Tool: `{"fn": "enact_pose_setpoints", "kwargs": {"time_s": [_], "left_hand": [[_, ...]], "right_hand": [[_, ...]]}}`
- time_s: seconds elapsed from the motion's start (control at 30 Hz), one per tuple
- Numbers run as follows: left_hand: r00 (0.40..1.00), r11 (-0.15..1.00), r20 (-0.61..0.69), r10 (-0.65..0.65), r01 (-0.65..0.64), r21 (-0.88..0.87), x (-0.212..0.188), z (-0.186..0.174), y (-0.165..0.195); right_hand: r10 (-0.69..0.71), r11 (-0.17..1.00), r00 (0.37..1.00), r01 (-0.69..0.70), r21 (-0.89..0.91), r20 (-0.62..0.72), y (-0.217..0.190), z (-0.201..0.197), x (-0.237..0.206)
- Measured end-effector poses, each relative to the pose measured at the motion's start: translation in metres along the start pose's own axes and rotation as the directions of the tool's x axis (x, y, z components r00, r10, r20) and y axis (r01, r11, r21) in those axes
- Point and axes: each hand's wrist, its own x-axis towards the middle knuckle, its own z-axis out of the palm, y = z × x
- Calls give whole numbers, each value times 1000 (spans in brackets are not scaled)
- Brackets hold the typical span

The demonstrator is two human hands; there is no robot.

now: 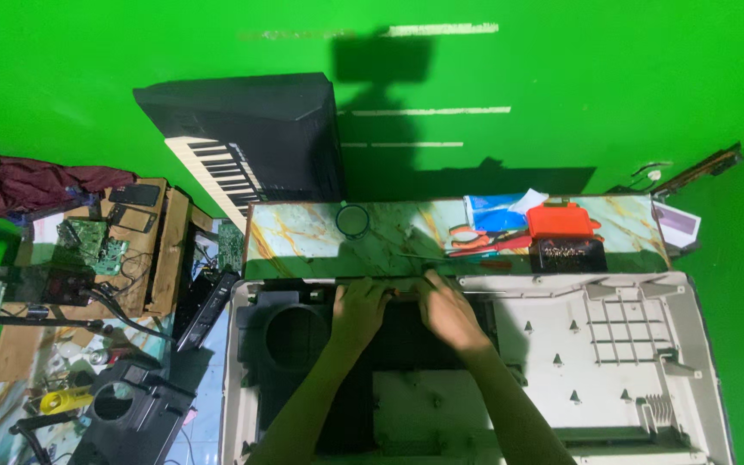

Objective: The person unscrews several screws from the internal plastic housing of an electronic keyboard using a screwdriver and removes a large black plastic panel by hand.

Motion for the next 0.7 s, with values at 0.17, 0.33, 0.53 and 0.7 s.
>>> {"fn": "enact_pose_setpoints", "kwargs": {"time_s": [0.17, 0.33, 0.53, 0.7], "left_hand": [[999, 999, -46, -20, 18, -31, 19, 10, -13], [979, 988, 127, -156, 154, 32, 44, 19, -22], [951, 961, 243, -193, 233, -149, 62, 31, -31], [932, 963, 291, -214, 252, -98, 72, 43, -36]], "right_hand": [[50, 995, 998, -54, 88, 47, -11, -23, 23], [-22, 997, 1000, 22, 80, -2, 7, -11, 50], [2, 999, 999, 0, -35, 44, 31, 18, 77], [136, 951, 963, -193, 241, 234, 39, 16, 89]]}}
